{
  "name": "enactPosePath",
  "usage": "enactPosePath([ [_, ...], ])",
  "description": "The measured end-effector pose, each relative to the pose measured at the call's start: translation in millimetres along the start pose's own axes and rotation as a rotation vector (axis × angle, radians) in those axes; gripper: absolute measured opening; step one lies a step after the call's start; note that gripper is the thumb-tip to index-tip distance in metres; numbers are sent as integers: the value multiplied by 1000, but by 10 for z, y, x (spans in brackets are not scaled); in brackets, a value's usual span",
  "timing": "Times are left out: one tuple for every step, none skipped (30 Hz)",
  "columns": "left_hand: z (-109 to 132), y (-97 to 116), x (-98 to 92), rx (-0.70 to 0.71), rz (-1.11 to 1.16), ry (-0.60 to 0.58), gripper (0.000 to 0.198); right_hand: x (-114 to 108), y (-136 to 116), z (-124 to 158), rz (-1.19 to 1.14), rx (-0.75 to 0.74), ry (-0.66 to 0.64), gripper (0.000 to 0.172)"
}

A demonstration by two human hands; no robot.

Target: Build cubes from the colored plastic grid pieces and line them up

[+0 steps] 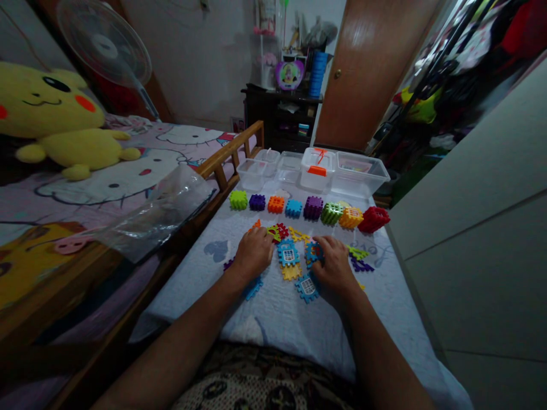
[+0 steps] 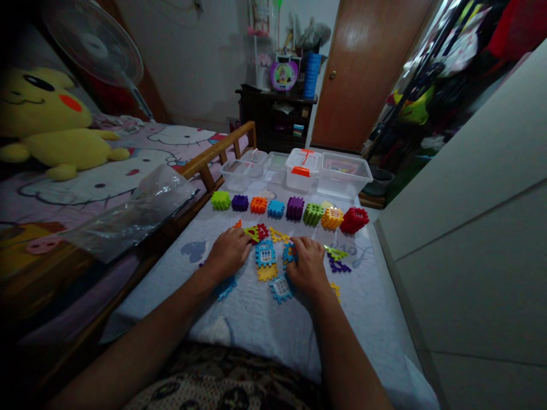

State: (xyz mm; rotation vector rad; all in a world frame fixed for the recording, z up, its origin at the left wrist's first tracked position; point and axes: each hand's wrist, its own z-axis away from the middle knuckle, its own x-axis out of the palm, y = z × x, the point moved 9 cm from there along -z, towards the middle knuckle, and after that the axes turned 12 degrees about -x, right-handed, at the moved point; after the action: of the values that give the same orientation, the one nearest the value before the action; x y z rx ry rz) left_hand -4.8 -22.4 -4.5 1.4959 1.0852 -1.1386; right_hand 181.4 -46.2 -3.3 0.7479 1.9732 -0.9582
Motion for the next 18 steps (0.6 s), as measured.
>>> enactPosePath([
  [-7, -32, -21, -13, 10, 15, 26, -30, -16, -13, -1, 1, 29, 55],
  [-15, -66, -51, -25, 26, 31, 26, -51, -47, -30, -12, -9, 55, 54],
  [-27, -107, -91, -39, 51, 50, 27, -57, -95, -52, -30, -30, 69, 54],
  [-43, -158, -140, -55, 85, 72, 26, -45, -154, -78, -53, -57, 70, 55],
  [-61, -220, -196, -72, 129, 95, 26, -16, -221, -105, -76, -89, 56, 56],
  [-84, -294, -253, -89, 179, 119, 25, 25, -287, -131, -97, -119, 32, 57],
  [-111, -379, -307, -107, 230, 141, 25, 70, -347, -153, -111, -144, 5, 58],
  [-141, -470, -350, -121, 276, 157, 24, 114, -396, -170, -120, -164, -19, 59],
  [-175, -565, -376, -135, 310, 164, 25, 153, -434, -183, -123, -178, -39, 60],
  [-211, -661, -383, -151, 335, 161, 26, 187, -460, -192, -123, -187, -54, 61],
  [-246, -755, -374, -167, 356, 151, 27, 217, -475, -195, -120, -192, -68, 62],
  [-277, -840, -347, -182, 377, 133, 27, 242, -481, -196, -116, -193, -80, 63],
  [-302, -916, -308, -198, 403, 112, 28, 262, -480, -194, -111, -191, -91, 64],
  [-319, -985, -264, -218, 431, 95, 28, 276, -475, -190, -104, -187, -100, 64],
  [-328, -1044, -213, -239, 462, 81, 28, 284, -467, -187, -99, -180, -107, 65],
  [-330, -1094, -159, -263, 494, 67, 29, 288, -461, -184, -95, -172, -114, 66],
  [-326, -1135, -101, -288, 526, 52, 29, 289, -456, -183, -93, -166, -119, 66],
  [-319, -1167, -42, -311, 555, 35, 30, 285, -455, -183, -91, -160, -123, 66],
])
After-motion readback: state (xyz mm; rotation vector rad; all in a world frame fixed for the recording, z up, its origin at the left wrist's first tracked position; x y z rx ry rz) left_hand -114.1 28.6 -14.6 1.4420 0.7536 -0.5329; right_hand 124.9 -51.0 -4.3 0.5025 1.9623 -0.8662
